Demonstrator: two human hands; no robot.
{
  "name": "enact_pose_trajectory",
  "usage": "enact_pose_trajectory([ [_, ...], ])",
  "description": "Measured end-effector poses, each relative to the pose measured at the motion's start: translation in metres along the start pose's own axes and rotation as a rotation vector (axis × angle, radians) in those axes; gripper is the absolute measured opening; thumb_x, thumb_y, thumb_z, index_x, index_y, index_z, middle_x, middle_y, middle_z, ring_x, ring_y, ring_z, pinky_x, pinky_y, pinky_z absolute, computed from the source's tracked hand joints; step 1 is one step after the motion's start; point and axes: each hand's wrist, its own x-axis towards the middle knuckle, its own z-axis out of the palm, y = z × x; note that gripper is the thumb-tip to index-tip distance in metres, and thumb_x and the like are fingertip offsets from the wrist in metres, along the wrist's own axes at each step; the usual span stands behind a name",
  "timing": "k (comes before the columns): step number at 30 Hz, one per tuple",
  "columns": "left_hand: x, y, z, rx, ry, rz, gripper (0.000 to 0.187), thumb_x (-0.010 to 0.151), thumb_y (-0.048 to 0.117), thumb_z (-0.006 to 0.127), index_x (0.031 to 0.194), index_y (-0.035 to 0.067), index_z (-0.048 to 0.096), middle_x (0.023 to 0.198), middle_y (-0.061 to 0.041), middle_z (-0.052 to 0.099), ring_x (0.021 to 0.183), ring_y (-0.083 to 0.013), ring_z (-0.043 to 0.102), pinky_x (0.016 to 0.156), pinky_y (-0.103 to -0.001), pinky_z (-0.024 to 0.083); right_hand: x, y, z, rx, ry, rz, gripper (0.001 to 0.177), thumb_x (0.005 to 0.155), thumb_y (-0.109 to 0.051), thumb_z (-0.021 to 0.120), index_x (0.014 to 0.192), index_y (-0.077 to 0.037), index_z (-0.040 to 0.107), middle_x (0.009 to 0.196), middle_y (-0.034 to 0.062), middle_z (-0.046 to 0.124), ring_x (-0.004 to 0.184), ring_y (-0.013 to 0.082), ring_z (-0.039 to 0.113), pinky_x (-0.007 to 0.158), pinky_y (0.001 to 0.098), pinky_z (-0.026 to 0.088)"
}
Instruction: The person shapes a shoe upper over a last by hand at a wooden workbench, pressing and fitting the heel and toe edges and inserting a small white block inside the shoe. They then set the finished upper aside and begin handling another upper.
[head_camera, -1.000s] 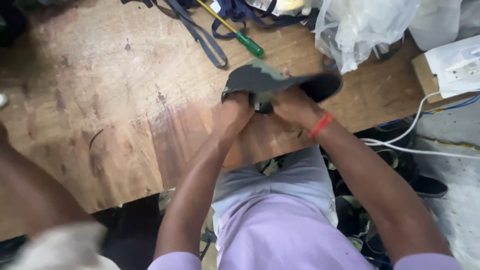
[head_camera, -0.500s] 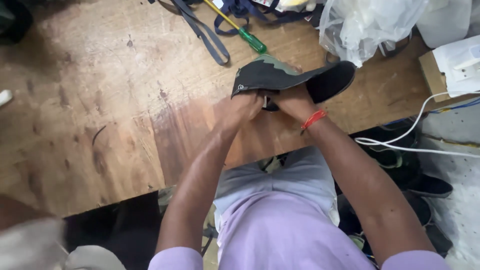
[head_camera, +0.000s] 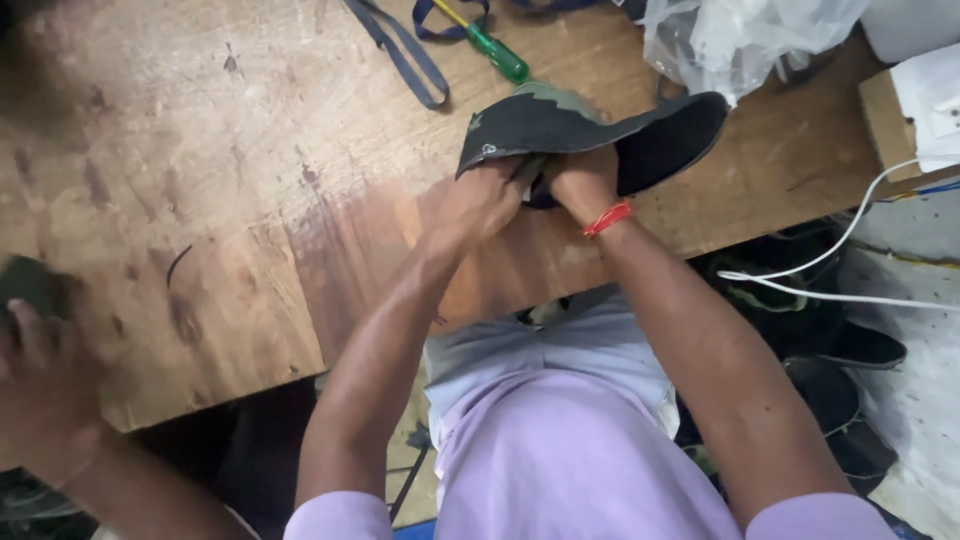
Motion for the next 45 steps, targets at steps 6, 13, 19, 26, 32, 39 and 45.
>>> enact_pose_trajectory([
  [6,-0.012,0.027,-0.005,0.032,-0.082,0.018,0.043,0.105,0.033,0.046,0.133,0.004,0.062,0.129,-0.027,0.065,0.118,-0.043,0.06,0.101,-0.049,0.046,-0.013,0.054,0.015,-0.013,-0.139,0.003,0.032,0.094,-0.014,0.063,0.124,-0.004,0.067,0.127,0.0207,0.068,0.119,0.0415,0.062,0.101,0.0486,0.049],
  [13,-0.008,-0.018,0.062,0.724,0.277,0.431,0.056,0.087,0.015,0.054,0.139,-0.004,0.059,0.138,-0.021,0.064,0.128,-0.0308,0.06,0.112,-0.04,0.044,0.024,-0.006,-0.095,0.016,-0.44,-0.128,0.035,0.104,-0.026,0.058,0.131,-0.005,0.064,0.134,0.0205,0.066,0.124,0.0415,0.059,0.105,0.0484,0.046],
  [19,-0.023,-0.003,0.046,0.597,-0.017,0.338,0.045,0.106,0.027,0.051,0.14,-0.003,0.053,0.146,-0.019,0.059,0.138,-0.0298,0.054,0.117,-0.044,0.039,-0.001,0.011,-0.087,0.008,-0.399,-0.059,0.041,0.106,-0.029,0.051,0.136,-0.004,0.062,0.139,0.0222,0.064,0.129,0.0409,0.056,0.108,0.0491,0.043],
  [26,-0.042,0.031,0.017,0.464,-0.057,0.36,0.078,0.088,0.034,0.061,0.152,-0.007,0.042,0.135,-0.027,0.058,0.128,-0.0362,0.054,0.11,-0.047,0.039,-0.019,-0.009,-0.108,0.022,-0.397,-0.251,0.039,0.109,-0.02,0.05,0.143,-0.003,0.06,0.15,0.0219,0.055,0.138,0.0448,0.05,0.117,0.0493,0.037],
  [32,-0.032,0.038,0.034,0.405,0.007,0.341,0.074,0.096,0.048,0.063,0.146,-0.003,0.045,0.146,-0.025,0.054,0.141,-0.0379,0.047,0.117,-0.048,0.036,-0.032,-0.017,-0.129,-0.001,-0.437,-0.543,0.056,0.074,-0.009,0.062,0.129,-0.016,0.07,0.138,0.0175,0.066,0.125,0.0387,0.06,0.101,0.0473,0.049],
  [39,-0.042,0.038,0.019,0.377,-0.005,0.486,0.082,0.091,0.055,0.062,0.146,-0.003,0.05,0.154,-0.027,0.046,0.147,-0.0394,0.036,0.124,-0.048,0.025,-0.007,0.017,-0.09,-0.169,-0.513,-0.27,0.035,0.095,-0.012,0.06,0.128,-0.017,0.069,0.12,0.014,0.072,0.11,0.0371,0.067,0.096,0.0472,0.053],
  [45,-0.057,0.041,0.007,0.294,-0.252,0.39,0.072,0.099,0.06,0.057,0.136,-0.002,0.058,0.148,-0.025,0.053,0.145,-0.0381,0.046,0.128,-0.044,0.029,-0.042,0.002,-0.038,-0.014,-0.339,-0.128,0.044,0.09,-0.01,0.057,0.133,-0.008,0.065,0.126,0.022,0.068,0.114,0.0423,0.064,0.096,0.052,0.05],
])
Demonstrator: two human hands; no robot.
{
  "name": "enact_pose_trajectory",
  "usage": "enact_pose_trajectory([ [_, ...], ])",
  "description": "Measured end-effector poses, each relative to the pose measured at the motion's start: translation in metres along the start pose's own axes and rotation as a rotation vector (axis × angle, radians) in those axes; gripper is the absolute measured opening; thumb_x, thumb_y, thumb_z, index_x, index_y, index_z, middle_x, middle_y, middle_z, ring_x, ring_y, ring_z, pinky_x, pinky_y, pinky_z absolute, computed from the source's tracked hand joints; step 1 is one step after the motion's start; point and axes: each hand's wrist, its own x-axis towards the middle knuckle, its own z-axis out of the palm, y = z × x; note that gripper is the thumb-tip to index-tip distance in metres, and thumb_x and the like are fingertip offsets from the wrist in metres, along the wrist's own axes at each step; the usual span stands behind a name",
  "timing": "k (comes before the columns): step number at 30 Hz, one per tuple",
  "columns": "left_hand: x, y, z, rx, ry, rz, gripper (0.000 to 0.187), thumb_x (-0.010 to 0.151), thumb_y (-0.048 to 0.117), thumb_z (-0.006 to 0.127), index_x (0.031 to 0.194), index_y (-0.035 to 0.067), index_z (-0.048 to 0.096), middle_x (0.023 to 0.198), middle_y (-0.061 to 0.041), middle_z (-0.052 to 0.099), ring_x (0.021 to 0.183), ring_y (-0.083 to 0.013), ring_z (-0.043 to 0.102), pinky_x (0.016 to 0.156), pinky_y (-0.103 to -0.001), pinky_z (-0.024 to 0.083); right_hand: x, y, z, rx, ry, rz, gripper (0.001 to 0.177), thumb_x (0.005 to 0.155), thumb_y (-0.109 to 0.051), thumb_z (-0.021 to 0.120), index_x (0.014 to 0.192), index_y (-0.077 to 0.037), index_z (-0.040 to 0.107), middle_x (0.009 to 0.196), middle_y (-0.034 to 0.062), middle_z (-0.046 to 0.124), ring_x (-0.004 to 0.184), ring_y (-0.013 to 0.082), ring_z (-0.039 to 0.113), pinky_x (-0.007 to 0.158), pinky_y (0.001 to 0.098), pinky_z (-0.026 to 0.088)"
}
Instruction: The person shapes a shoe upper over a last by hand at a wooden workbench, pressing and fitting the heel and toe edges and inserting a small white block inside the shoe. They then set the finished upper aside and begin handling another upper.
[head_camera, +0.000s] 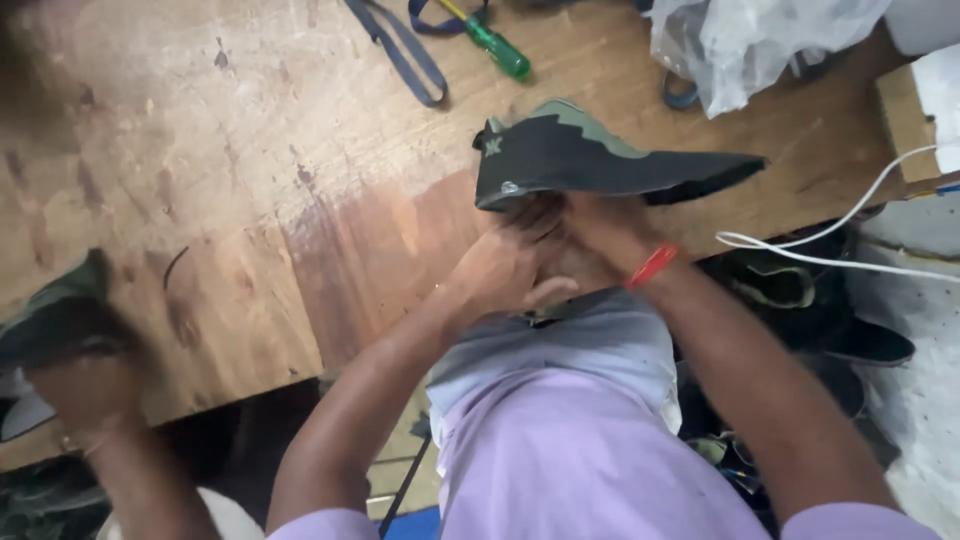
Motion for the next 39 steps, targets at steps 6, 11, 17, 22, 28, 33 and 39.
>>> enact_pose_trajectory([
  [6,0.0,0.006,0.003,0.093,-0.094,-0.081,0.075,0.099,0.063,0.051,0.128,-0.005,0.068,0.132,-0.025,0.064,0.131,-0.0408,0.055,0.123,-0.046,0.033,0.003,-0.027,-0.028,0.04,0.056,-0.151,0.035,0.097,-0.014,0.058,0.129,-0.007,0.066,0.124,0.0208,0.068,0.112,0.0407,0.065,0.097,0.0527,0.05],
  [11,0.0,0.006,0.005,-0.13,0.424,0.125,0.078,0.093,0.054,0.058,0.13,-0.015,0.066,0.139,-0.031,0.057,0.124,-0.044,0.054,0.106,-0.043,0.039,-0.009,0.004,-0.01,-0.162,0.035,0.109,0.026,0.099,-0.02,0.061,0.122,-0.009,0.069,0.121,0.0177,0.07,0.112,0.0413,0.065,0.096,0.0531,0.05],
  [17,-0.002,0.01,-0.013,-0.133,-0.072,-0.056,0.041,0.094,0.046,0.064,0.109,0.011,0.078,0.117,-0.017,0.069,0.119,-0.0347,0.061,0.112,-0.047,0.043,-0.007,-0.051,-0.029,0.258,0.098,0.059,0.034,0.1,-0.011,0.057,0.131,-0.012,0.068,0.129,0.0138,0.07,0.116,0.0334,0.068,0.095,0.0458,0.054],
  [22,-0.015,0.041,-0.056,0.459,0.617,0.244,0.049,0.093,0.017,0.062,0.141,0.004,0.061,0.143,-0.016,0.059,0.13,-0.033,0.063,0.112,-0.045,0.049,-0.036,-0.06,-0.031,-0.176,0.202,-0.206,0.05,0.094,-0.013,0.057,0.141,0.002,0.064,0.14,0.0218,0.068,0.119,0.0339,0.066,0.09,0.0421,0.055],
  [28,0.005,0.012,-0.068,0.253,0.336,-0.322,0.063,0.084,0.012,0.06,0.145,0.001,0.051,0.128,-0.02,0.065,0.11,-0.0388,0.067,0.085,-0.048,0.056,-0.065,-0.113,-0.029,-0.055,-0.394,-0.217,0.025,0.092,-0.015,0.058,0.111,-0.011,0.073,0.093,0.0146,0.073,0.085,0.0339,0.07,0.075,0.0458,0.055],
  [33,0.038,0.08,-0.054,-0.119,-0.264,-0.184,0.05,0.101,0.051,0.056,0.116,0.006,0.073,0.105,-0.021,0.075,0.095,-0.0406,0.071,0.087,-0.053,0.054,-0.084,-0.221,-0.13,0.717,-0.338,-0.62,0.028,0.089,-0.01,0.059,0.115,-0.005,0.068,0.104,0.0136,0.073,0.096,0.0323,0.072,0.088,0.0429,0.058],
  [39,0.052,0.047,-0.047,-0.275,-0.227,-0.018,0.052,0.09,0.045,0.064,0.127,0.009,0.068,0.115,-0.021,0.072,0.105,-0.0394,0.069,0.091,-0.049,0.054,-0.092,-0.179,-0.074,0.619,-0.324,-0.469,0.021,0.089,-0.006,0.067,0.11,-0.005,0.072,0.105,0.0129,0.074,0.1,0.031,0.071,0.09,0.0417,0.057],
])
